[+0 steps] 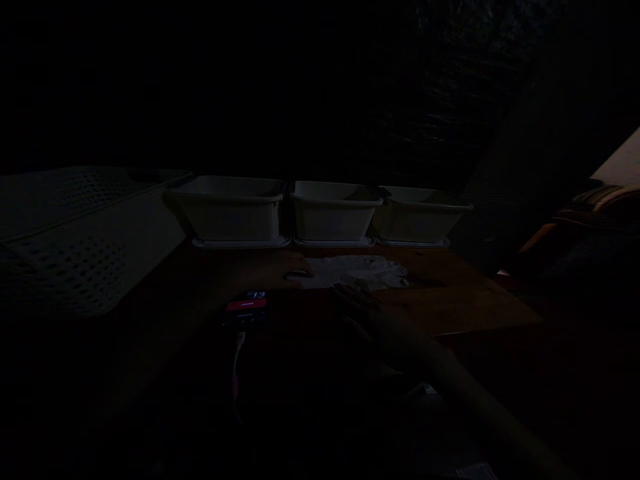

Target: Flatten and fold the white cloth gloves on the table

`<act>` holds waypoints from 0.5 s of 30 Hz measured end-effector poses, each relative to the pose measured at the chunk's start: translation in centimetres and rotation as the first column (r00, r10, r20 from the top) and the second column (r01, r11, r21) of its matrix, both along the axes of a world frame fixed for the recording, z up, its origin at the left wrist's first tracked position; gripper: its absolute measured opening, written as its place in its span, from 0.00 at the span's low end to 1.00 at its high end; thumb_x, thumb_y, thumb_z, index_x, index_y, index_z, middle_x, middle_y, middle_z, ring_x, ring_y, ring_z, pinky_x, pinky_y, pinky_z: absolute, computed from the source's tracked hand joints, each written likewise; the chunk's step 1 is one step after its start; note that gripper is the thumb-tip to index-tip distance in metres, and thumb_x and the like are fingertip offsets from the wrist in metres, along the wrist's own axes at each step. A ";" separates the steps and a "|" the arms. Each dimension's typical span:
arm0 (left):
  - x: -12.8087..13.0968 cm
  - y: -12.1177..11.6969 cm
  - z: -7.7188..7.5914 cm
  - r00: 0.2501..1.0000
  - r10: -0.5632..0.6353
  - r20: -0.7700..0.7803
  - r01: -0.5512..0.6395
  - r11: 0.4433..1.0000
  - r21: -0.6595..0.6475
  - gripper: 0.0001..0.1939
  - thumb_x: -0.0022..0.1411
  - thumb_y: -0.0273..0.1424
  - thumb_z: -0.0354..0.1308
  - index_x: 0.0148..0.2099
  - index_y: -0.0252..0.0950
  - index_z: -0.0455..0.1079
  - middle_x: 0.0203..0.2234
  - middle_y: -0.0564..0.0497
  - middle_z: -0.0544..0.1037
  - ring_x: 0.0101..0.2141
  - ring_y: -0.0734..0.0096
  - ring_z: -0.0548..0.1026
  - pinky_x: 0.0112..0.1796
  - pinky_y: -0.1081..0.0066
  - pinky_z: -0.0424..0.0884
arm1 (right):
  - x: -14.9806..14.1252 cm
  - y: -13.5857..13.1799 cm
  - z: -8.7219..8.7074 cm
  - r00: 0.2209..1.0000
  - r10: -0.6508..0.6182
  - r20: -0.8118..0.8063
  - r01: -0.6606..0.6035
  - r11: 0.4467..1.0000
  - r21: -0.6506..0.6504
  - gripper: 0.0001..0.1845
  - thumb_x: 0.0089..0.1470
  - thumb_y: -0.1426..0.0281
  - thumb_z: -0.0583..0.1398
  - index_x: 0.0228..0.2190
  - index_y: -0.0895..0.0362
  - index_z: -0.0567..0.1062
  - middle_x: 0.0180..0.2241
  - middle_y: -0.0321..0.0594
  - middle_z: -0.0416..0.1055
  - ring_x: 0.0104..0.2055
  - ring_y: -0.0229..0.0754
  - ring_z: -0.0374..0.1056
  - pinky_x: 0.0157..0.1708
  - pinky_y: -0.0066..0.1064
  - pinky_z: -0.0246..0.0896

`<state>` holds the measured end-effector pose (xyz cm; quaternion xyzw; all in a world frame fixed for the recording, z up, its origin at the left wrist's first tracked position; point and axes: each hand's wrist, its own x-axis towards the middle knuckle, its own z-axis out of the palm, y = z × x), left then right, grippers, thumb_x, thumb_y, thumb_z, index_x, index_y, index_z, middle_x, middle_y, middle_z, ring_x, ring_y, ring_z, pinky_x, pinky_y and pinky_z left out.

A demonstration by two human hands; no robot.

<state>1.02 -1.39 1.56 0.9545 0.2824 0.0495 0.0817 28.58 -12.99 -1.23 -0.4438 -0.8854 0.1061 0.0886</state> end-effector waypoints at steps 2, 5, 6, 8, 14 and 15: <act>0.0 -0.1 0.1 1.000 0.002 0.004 -0.002 1.000 0.000 0.15 0.69 0.32 0.56 0.56 0.39 0.72 0.53 0.47 0.75 0.52 0.65 0.73 0.52 0.70 0.65 | 0.5 -0.1 -0.2 1.000 -0.027 -0.002 0.027 1.000 0.004 0.32 0.68 0.60 0.47 0.68 0.60 0.56 0.69 0.44 0.45 0.73 0.52 0.40 0.68 0.51 0.49; 0.0 0.0 0.0 1.000 0.004 -0.002 -0.004 1.000 0.002 0.15 0.68 0.32 0.57 0.56 0.38 0.72 0.53 0.47 0.76 0.52 0.65 0.73 0.52 0.70 0.66 | 1.3 0.0 -0.5 0.998 -0.064 0.022 0.063 0.997 0.039 0.29 0.68 0.62 0.48 0.66 0.59 0.61 0.69 0.45 0.47 0.71 0.50 0.45 0.68 0.51 0.47; -0.1 0.1 -0.1 1.000 0.006 -0.004 -0.006 1.000 0.002 0.15 0.68 0.31 0.58 0.56 0.38 0.72 0.53 0.47 0.75 0.52 0.65 0.73 0.52 0.70 0.66 | 1.7 0.0 -0.6 0.997 -0.073 0.038 0.071 0.996 0.052 0.29 0.68 0.63 0.49 0.65 0.59 0.62 0.69 0.46 0.47 0.71 0.50 0.47 0.68 0.52 0.47; -0.2 0.3 -0.4 1.000 0.007 0.009 -0.007 1.000 0.004 0.16 0.68 0.32 0.58 0.57 0.39 0.71 0.54 0.46 0.75 0.53 0.65 0.73 0.53 0.69 0.66 | 2.4 0.1 -0.8 0.993 -0.108 0.051 0.104 0.992 0.077 0.28 0.68 0.64 0.49 0.65 0.59 0.63 0.68 0.46 0.49 0.70 0.51 0.51 0.68 0.52 0.48; -0.7 1.0 -1.2 0.999 -0.016 0.042 0.015 1.000 0.013 0.17 0.68 0.34 0.58 0.58 0.41 0.71 0.54 0.46 0.74 0.52 0.65 0.73 0.52 0.69 0.66 | 4.3 -0.1 -1.0 0.968 -0.250 0.014 0.247 0.961 0.126 0.25 0.67 0.65 0.49 0.62 0.55 0.67 0.64 0.45 0.61 0.63 0.52 0.63 0.62 0.52 0.58; -0.7 1.1 -1.3 0.999 -0.017 0.045 0.017 1.000 0.011 0.17 0.67 0.33 0.58 0.58 0.41 0.71 0.54 0.47 0.74 0.52 0.65 0.73 0.52 0.69 0.66 | 4.5 -0.2 -1.0 0.964 -0.265 0.010 0.262 0.956 0.133 0.24 0.67 0.65 0.50 0.61 0.54 0.68 0.63 0.45 0.63 0.62 0.52 0.64 0.61 0.51 0.59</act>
